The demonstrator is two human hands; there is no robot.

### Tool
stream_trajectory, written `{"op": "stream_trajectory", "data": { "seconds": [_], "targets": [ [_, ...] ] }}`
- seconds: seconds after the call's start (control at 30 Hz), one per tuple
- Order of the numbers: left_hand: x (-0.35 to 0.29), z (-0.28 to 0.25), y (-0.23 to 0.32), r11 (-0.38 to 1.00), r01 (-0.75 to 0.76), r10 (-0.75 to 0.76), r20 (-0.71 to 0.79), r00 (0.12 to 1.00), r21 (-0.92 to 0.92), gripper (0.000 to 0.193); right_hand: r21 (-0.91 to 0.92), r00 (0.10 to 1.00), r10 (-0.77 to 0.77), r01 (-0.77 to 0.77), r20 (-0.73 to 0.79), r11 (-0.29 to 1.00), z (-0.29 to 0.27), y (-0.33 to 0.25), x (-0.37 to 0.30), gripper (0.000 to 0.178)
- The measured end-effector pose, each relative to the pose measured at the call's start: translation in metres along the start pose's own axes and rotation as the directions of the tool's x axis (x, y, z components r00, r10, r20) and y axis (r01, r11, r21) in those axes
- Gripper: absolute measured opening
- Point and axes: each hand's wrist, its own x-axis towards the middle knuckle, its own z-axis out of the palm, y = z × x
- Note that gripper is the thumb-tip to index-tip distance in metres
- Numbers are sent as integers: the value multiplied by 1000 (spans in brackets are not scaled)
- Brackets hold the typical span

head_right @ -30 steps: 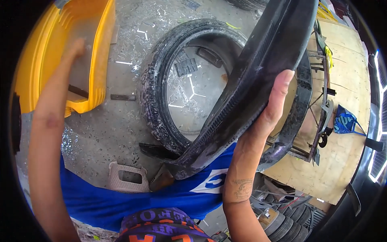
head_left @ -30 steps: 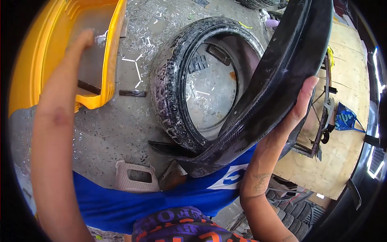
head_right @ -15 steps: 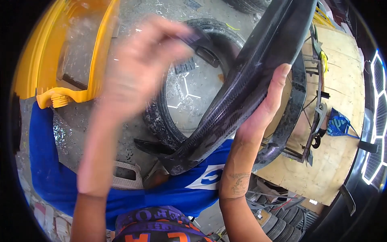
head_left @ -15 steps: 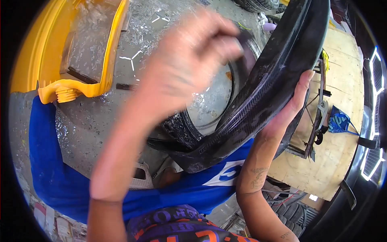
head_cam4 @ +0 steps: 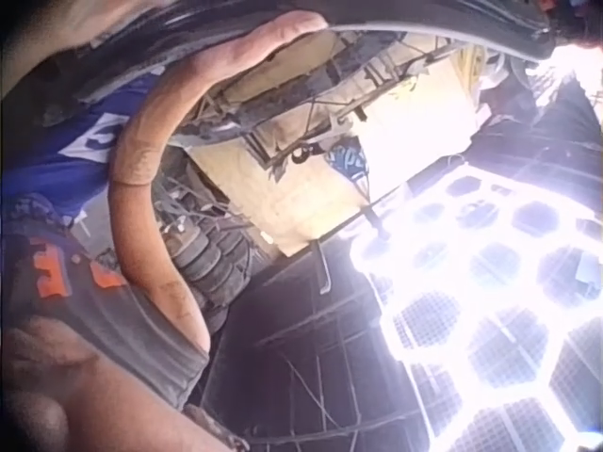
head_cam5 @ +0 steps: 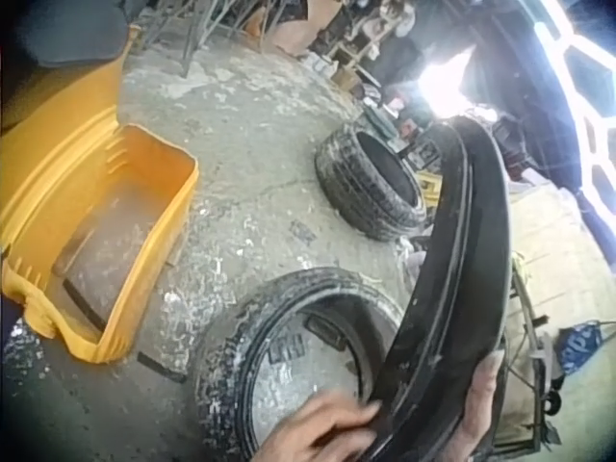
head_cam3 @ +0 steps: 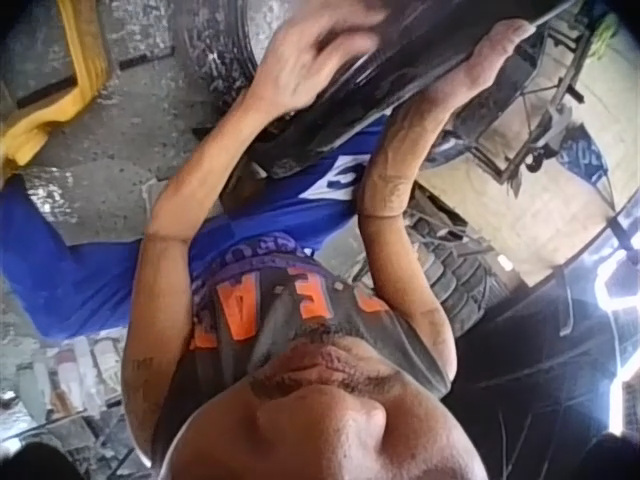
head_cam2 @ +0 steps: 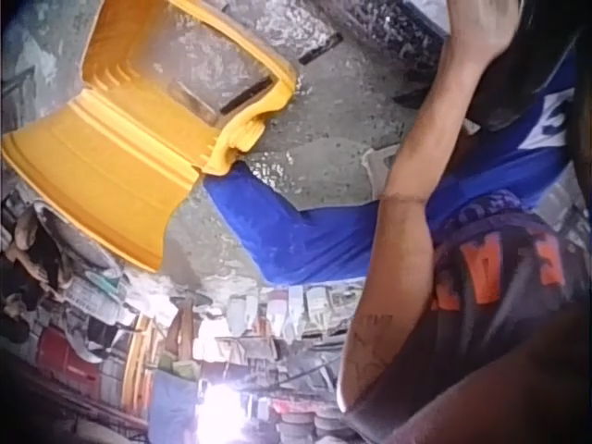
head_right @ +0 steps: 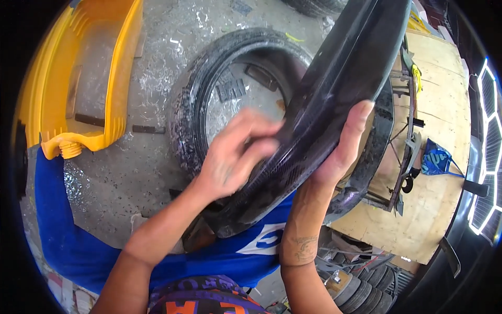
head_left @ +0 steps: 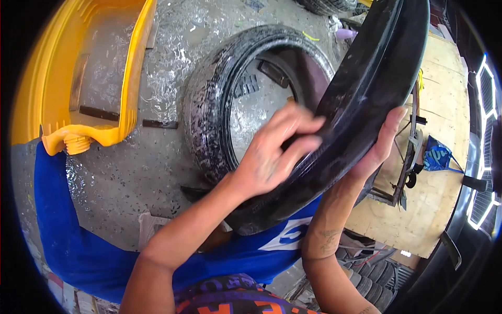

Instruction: Repairing a tire inner tube by sanding the surface, applying adhesive, and attaching a patch.

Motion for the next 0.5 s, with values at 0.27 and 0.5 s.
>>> {"op": "stream_trajectory", "data": {
  "seconds": [0.27,0.5],
  "targets": [
    [-27,-15,15,996,73,-66,129,990,-54,26,-37,996,-10,7,-94,999,4,-4,-1,59],
    [-21,-6,7,999,-11,10,-37,999,-32,19,-38,991,12,-17,-130,999,4,1,-1,60]
  ]
}}
